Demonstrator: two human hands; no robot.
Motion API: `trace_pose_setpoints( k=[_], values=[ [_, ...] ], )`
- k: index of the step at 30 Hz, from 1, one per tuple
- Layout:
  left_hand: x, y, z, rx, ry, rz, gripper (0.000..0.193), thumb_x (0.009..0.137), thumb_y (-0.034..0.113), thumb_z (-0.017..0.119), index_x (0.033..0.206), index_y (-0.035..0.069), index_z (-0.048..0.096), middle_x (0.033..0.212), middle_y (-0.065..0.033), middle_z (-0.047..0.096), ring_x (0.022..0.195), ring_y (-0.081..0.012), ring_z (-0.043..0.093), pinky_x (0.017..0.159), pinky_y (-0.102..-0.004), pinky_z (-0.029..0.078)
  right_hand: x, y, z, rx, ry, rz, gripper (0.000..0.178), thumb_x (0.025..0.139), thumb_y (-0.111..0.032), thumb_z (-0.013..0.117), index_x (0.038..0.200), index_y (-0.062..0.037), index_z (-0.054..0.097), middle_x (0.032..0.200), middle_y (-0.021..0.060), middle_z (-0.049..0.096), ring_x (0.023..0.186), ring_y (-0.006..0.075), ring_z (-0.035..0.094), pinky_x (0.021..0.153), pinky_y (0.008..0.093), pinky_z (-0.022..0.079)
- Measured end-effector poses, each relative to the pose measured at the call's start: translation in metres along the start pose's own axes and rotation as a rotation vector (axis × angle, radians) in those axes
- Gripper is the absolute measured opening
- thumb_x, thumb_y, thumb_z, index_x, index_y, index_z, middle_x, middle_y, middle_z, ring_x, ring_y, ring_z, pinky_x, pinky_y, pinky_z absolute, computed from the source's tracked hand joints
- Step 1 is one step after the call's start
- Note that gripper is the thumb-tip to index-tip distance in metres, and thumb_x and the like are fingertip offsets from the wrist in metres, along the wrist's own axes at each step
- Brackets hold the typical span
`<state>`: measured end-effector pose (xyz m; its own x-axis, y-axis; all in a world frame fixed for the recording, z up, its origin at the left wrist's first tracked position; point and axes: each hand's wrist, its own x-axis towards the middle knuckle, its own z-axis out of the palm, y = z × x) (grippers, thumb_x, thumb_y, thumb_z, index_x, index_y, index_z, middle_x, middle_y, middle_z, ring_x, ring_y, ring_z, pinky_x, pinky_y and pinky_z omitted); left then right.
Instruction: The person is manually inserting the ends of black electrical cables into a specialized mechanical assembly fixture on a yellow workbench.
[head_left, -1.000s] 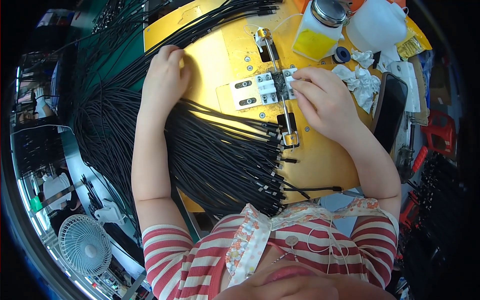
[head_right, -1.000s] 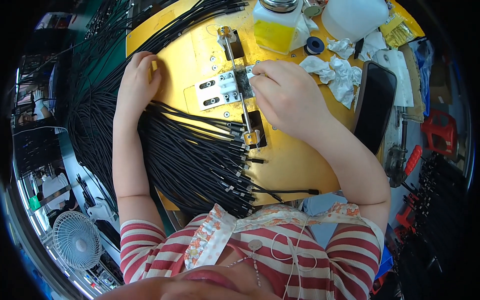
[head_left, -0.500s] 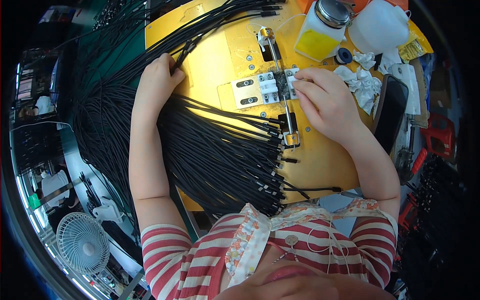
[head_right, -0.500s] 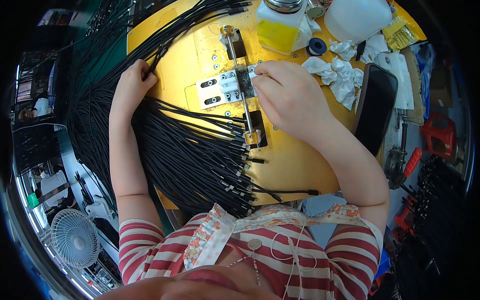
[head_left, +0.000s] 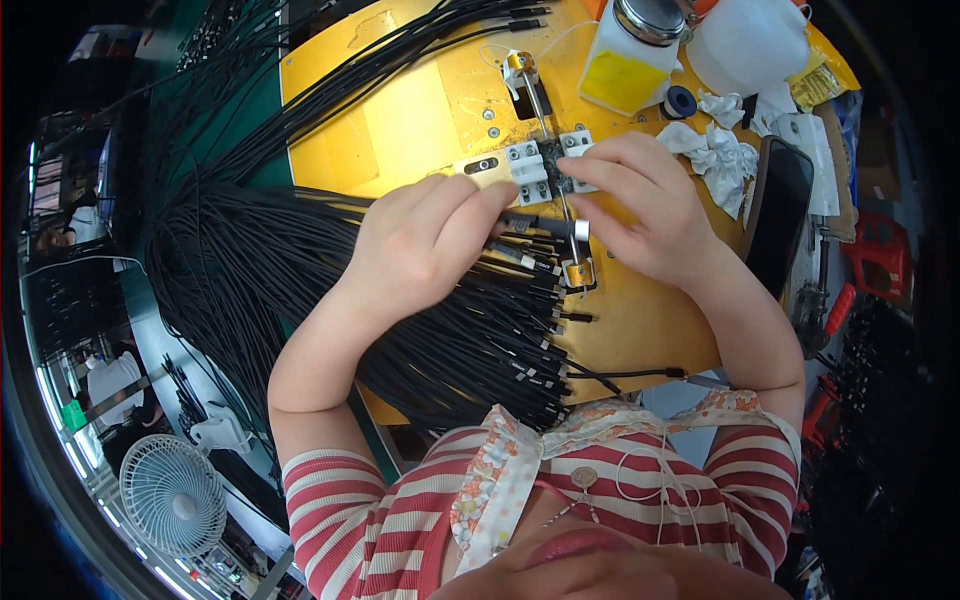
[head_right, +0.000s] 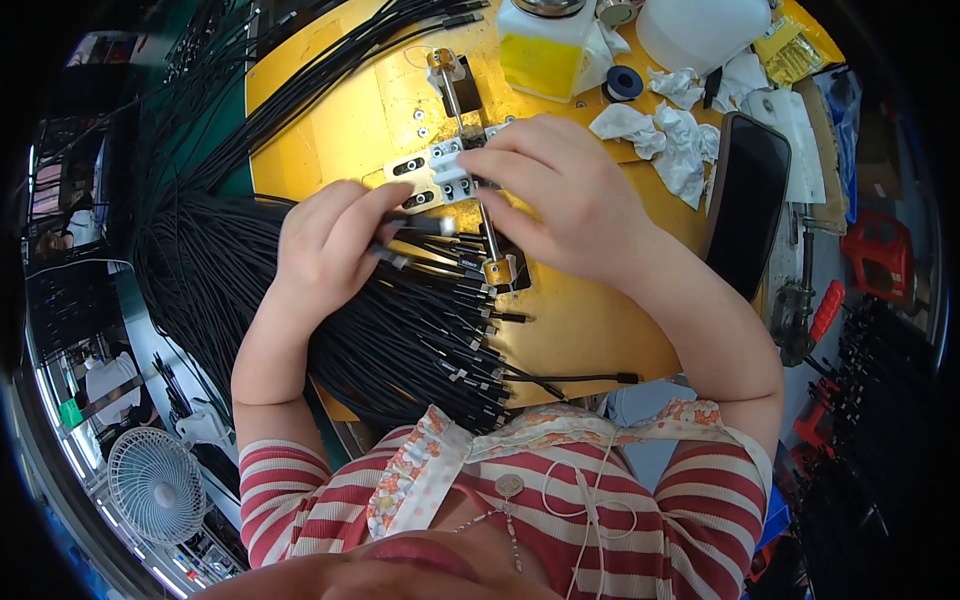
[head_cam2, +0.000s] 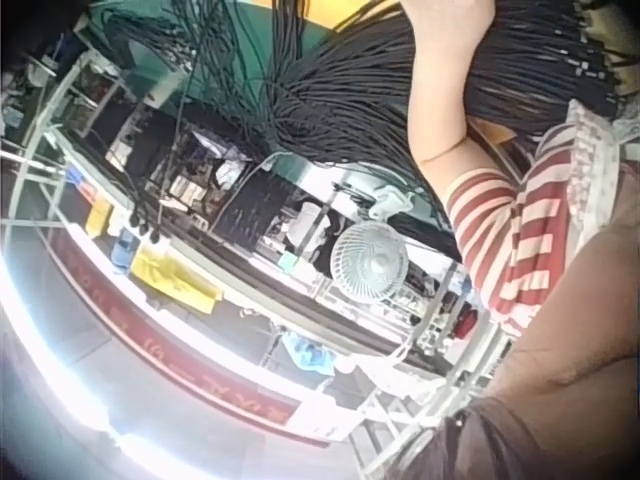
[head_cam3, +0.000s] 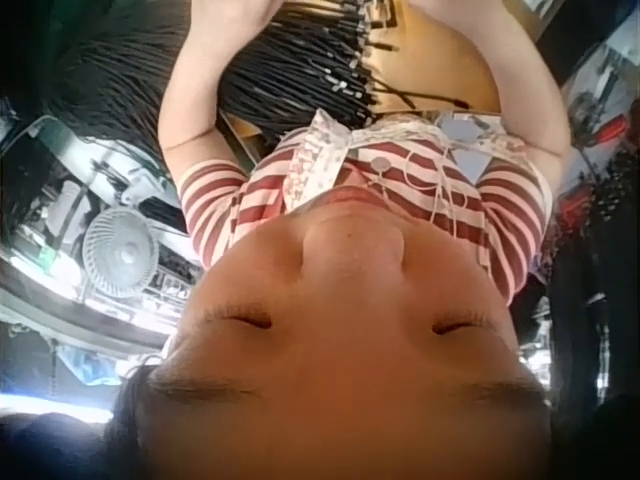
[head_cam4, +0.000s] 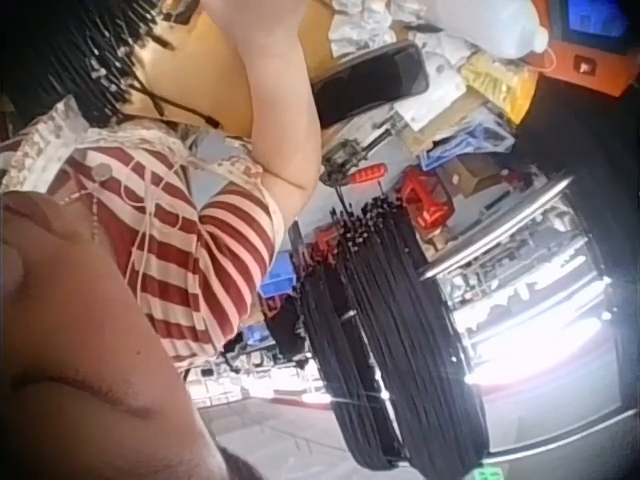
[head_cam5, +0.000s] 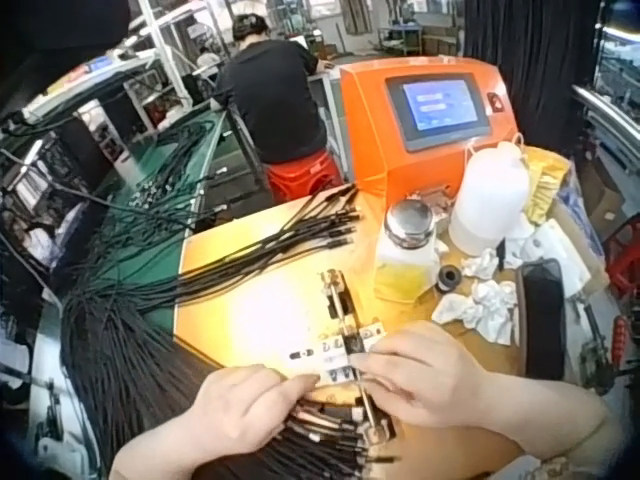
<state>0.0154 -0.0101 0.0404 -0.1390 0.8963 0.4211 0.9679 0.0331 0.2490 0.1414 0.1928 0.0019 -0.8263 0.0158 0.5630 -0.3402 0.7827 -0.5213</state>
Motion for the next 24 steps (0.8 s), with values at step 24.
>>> trace_pose_setpoints(
  k=[24],
  values=[
    [-0.002,-0.021,0.034,0.056,0.007,0.059,0.054,0.066,-0.001,0.069,0.118,0.012,0.067,0.085,-0.0031,0.061,0.069,-0.0177,0.059,0.058,-0.0299,0.050,0.002,0.015,0.006,0.330,0.003,0.261,0.008,0.081,-0.002,0.068,0.088,-0.0008,0.069,0.085,0.0081,0.062,0.076,0.0238,0.061,0.065,0.0302,0.048]
  ],
)
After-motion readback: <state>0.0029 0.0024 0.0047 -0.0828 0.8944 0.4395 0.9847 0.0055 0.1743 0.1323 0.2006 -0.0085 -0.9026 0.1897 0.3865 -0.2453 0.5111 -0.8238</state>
